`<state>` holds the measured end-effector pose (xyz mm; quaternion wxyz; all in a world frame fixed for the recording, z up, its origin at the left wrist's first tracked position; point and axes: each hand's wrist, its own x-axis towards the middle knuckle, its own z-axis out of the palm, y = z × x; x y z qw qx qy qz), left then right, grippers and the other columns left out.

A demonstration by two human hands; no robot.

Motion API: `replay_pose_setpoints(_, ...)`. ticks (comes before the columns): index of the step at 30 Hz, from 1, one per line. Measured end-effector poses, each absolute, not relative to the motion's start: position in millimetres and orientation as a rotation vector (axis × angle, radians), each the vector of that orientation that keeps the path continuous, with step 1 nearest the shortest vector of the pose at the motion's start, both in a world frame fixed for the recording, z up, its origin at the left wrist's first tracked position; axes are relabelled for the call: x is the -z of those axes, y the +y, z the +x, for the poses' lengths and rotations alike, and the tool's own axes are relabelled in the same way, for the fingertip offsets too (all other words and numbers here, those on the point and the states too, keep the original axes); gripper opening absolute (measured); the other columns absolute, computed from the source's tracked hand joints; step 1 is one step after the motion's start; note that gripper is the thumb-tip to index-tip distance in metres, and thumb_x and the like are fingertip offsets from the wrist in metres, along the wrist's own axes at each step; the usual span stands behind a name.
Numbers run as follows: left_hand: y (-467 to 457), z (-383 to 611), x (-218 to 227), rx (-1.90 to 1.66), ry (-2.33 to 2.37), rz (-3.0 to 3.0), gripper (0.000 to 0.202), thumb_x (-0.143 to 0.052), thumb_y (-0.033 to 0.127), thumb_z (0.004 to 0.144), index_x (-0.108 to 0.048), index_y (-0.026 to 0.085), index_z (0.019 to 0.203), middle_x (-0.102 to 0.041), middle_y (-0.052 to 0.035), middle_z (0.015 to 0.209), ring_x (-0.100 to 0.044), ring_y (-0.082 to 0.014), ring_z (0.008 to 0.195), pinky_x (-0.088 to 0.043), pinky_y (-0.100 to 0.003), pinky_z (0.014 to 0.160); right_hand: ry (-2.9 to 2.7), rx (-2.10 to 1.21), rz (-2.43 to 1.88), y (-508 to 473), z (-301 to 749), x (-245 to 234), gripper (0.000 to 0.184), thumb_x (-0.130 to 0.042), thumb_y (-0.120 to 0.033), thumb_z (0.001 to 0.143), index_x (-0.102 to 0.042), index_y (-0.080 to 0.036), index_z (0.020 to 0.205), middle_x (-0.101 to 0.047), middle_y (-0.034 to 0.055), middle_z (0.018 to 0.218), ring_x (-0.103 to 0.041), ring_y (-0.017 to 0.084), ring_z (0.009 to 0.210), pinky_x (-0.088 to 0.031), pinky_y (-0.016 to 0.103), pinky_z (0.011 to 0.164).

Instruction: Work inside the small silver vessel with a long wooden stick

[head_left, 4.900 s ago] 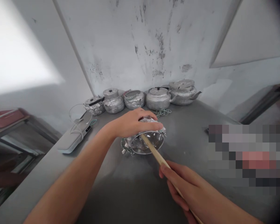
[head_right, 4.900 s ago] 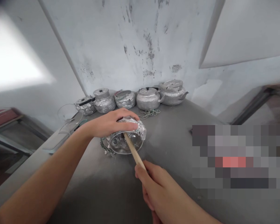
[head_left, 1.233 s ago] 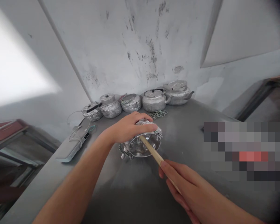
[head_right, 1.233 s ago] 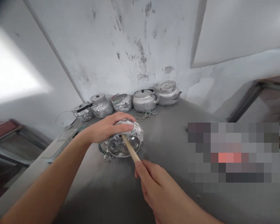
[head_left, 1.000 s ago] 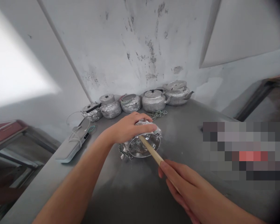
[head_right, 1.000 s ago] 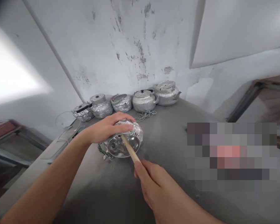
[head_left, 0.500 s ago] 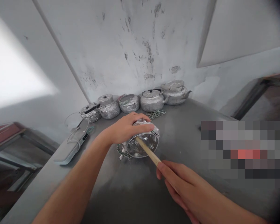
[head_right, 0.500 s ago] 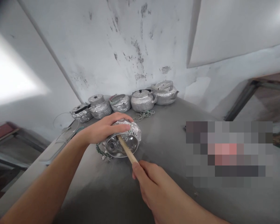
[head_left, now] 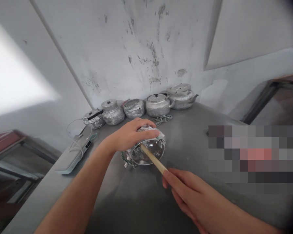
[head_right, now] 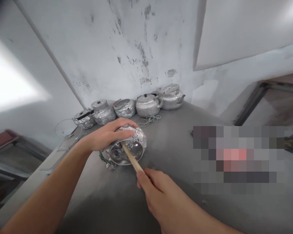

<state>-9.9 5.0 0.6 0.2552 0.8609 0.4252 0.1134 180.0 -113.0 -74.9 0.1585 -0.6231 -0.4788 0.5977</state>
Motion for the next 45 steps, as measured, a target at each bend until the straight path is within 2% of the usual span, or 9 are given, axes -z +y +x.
replay_pose_setpoints(5,4,-10,-1,-0.330,1.132,2.334,0.048,-0.048,0.064,0.096,-0.061,0.033,0.130,-0.054,-0.0001,0.142,-0.048,-0.0310,0.129,-0.036,-0.041,0.109,-1.414,-1.724,-1.741,-112,180,73,0.031,-0.031,-0.037,0.104,-0.058,-0.021,0.106,-0.041,-0.0062,0.064,-0.037,0.009,0.046,-0.033,0.014,0.031)
replay_pose_setpoints(6,4,-10,0,-0.336,1.126,2.330,0.046,-0.048,0.063,0.097,-0.061,0.033,0.129,-0.055,0.0000,0.141,-0.048,-0.0307,0.129,-0.036,-0.040,0.109,-1.384,-1.739,-1.756,-111,180,71,0.032,-0.030,-0.036,0.104,-0.058,-0.021,0.107,-0.041,-0.0062,0.062,-0.037,0.010,0.046,-0.035,0.014,0.032)
replay_pose_setpoints(10,5,-11,0,-0.334,1.144,2.317,0.045,-0.049,0.061,0.097,-0.061,0.032,0.130,-0.054,-0.0011,0.141,-0.048,-0.0308,0.129,-0.037,-0.041,0.108,-1.371,-1.699,-1.719,-110,180,68,0.034,-0.031,-0.040,0.104,-0.058,-0.020,0.099,-0.040,-0.0074,0.057,-0.035,0.008,0.041,-0.035,0.014,0.033)
replay_pose_setpoints(13,5,-11,1,-0.331,1.138,2.319,0.045,-0.048,0.061,0.097,-0.060,0.033,0.130,-0.055,-0.0003,0.141,-0.048,-0.0308,0.129,-0.037,-0.040,0.107,-1.354,-1.721,-1.731,-110,180,69,0.030,-0.036,-0.040,0.103,-0.059,-0.021,0.101,-0.041,-0.0075,0.057,-0.035,0.009,0.041,-0.033,0.013,0.030)
replay_pose_setpoints(16,5,-11,1,-0.333,1.127,2.324,0.045,-0.048,0.060,0.097,-0.060,0.033,0.131,-0.054,0.0005,0.142,-0.047,-0.0316,0.131,-0.037,-0.040,0.108,-1.326,-1.715,-1.733,-110,180,72,0.034,-0.031,-0.040,0.104,-0.058,-0.020,0.101,-0.040,-0.0074,0.058,-0.035,0.009,0.042,-0.036,0.014,0.032)
replay_pose_setpoints(20,5,-10,1,-0.320,1.138,2.313,0.046,-0.048,0.063,0.097,-0.061,0.034,0.130,-0.053,0.0006,0.143,-0.043,-0.0333,0.135,-0.036,-0.042,0.109,-1.350,-1.711,-1.704,-110,181,75,0.032,-0.034,-0.042,0.103,-0.058,-0.021,0.101,-0.040,-0.0071,0.059,-0.037,0.009,0.043,-0.034,0.013,0.030)
replay_pose_setpoints(31,4,-11,1,-0.335,1.131,2.304,0.043,-0.049,0.059,0.097,-0.060,0.034,0.130,-0.054,0.0012,0.143,-0.047,-0.0315,0.131,-0.036,-0.042,0.109,-1.291,-1.752,-1.681,-109,179,66,0.034,-0.035,-0.044,0.103,-0.059,-0.020,0.098,-0.040,-0.0082,0.056,-0.033,0.008,0.039,-0.035,0.012,0.031)
replay_pose_setpoints(35,5,-10,1,-0.341,1.139,2.315,0.047,-0.048,0.063,0.096,-0.061,0.033,0.129,-0.055,-0.0002,0.141,-0.046,-0.0322,0.131,-0.037,-0.042,0.108,-1.290,-1.745,-1.668,-108,180,70,0.032,-0.041,-0.048,0.100,-0.059,-0.021,0.097,-0.040,-0.0080,0.056,-0.035,0.008,0.039,-0.033,0.012,0.029)
replay_pose_setpoints(45,5,-11,1,-0.333,1.137,2.324,0.049,-0.046,0.065,0.096,-0.060,0.033,0.131,-0.054,-0.0008,0.142,-0.048,-0.0314,0.130,-0.039,-0.042,0.107,-1.295,-1.743,-1.675,-109,182,70,0.032,-0.040,-0.046,0.101,-0.059,-0.020,0.099,-0.041,-0.0085,0.056,-0.034,0.007,0.038,-0.035,0.013,0.030)
